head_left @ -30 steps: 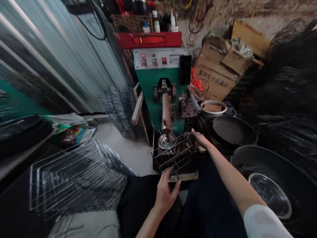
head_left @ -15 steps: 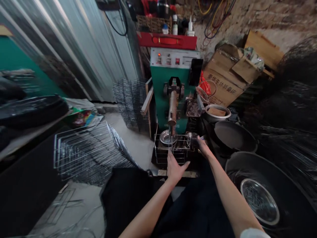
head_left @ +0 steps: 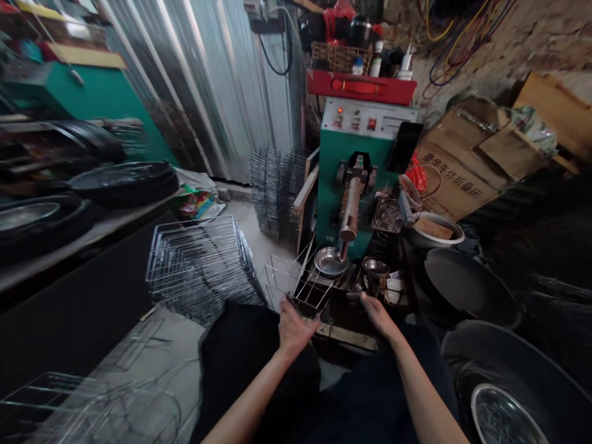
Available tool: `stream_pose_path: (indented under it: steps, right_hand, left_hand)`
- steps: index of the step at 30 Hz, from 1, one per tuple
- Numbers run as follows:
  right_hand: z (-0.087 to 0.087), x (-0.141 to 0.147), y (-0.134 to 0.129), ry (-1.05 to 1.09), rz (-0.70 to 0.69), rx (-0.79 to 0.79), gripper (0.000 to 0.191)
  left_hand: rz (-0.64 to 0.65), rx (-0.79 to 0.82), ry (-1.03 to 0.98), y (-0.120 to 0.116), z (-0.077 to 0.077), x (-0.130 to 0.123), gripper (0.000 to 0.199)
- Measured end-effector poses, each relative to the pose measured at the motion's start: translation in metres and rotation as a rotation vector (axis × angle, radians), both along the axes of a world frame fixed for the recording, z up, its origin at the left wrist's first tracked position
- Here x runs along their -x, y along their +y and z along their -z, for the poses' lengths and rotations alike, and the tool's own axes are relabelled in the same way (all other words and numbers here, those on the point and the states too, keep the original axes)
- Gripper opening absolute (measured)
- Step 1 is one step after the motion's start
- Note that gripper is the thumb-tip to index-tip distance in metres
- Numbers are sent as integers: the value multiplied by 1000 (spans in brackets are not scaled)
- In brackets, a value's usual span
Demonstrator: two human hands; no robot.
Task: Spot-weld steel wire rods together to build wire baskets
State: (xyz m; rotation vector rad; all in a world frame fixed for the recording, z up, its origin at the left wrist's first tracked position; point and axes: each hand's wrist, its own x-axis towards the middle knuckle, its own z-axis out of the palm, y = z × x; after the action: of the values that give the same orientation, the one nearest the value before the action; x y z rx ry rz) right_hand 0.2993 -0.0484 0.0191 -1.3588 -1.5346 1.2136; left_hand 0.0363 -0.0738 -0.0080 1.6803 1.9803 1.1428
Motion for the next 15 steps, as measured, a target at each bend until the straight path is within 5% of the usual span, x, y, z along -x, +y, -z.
stream_pose_path:
  steps: [3, 7, 15]
  right_hand:
    - [15, -9, -4, -97, 67, 29, 93]
    - [16, -26, -13, -320, 156, -106, 73]
    - [-50, -27, -33, -390, 225, -429, 33]
  left_hand:
    - [59, 166, 110, -11, -18, 21, 108]
    - [353, 233, 74, -33, -28, 45, 109]
    - [802, 129, -346, -40, -41, 82, 107]
